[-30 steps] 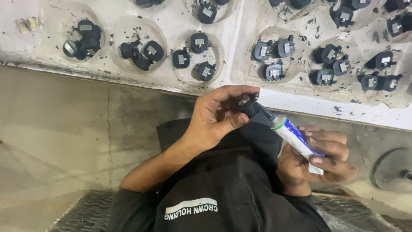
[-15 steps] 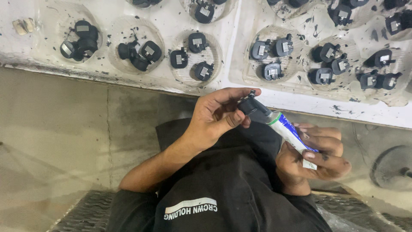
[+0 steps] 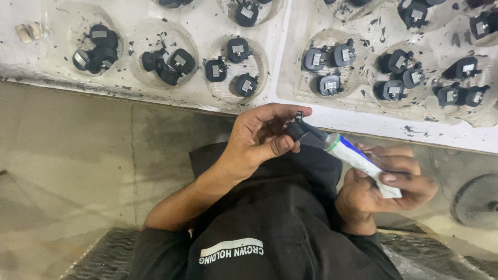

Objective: The person picks black plug-shaped components one at a time from a tray, squeezes adhesive from a tube onto each component, and places the treated component back into the tray. Near the end, the person wipes the adhesive tube nozzle with a cloth.

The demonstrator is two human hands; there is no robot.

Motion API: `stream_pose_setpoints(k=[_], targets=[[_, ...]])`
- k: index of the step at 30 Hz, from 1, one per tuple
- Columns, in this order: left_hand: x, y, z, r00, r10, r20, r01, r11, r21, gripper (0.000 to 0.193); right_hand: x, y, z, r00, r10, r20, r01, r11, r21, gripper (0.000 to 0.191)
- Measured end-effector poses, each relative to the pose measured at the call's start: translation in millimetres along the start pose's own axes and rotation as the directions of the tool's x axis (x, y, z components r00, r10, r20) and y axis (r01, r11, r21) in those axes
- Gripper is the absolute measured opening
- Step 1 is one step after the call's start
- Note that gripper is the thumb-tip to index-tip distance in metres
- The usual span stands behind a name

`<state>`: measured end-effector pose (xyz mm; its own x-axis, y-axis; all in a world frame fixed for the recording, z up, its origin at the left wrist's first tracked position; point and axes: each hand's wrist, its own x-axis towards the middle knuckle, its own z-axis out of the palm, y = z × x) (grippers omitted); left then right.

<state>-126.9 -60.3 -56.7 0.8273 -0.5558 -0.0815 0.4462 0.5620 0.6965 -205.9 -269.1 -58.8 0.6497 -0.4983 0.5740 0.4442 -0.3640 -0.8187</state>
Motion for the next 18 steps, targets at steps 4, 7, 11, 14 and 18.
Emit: stream_pose_setpoints(k=[4,7,11,14,18], targets=[[-2,13,-1,0.997,0.075,-0.027,-0.069,0.982,0.175,0.047,1,3,-1,0.991,0.076,-0.112,-0.059,0.986,0.153,0.045],[3,26,-4,0.992,0.112,-0.055,-0.086,0.933,0.349,0.047,3,4,-3,0.992,0.099,-0.074,-0.087,0.985,0.15,0.045],[17,51,-12,0.99,0.135,-0.048,-0.077,0.784,0.615,0.042,4,5,-5,0.993,0.091,-0.077,-0.08,0.986,0.145,0.046],[32,81,-31,0.961,0.254,0.108,-0.226,0.503,0.834,0.035,5,7,-4,0.991,0.095,-0.091,-0.075,0.977,0.2,0.045],[32,134,-72,0.855,0.43,0.29,-0.276,-0.097,0.956,0.029,6,10,-3,0.993,0.105,-0.06,-0.089,0.97,0.225,0.044]])
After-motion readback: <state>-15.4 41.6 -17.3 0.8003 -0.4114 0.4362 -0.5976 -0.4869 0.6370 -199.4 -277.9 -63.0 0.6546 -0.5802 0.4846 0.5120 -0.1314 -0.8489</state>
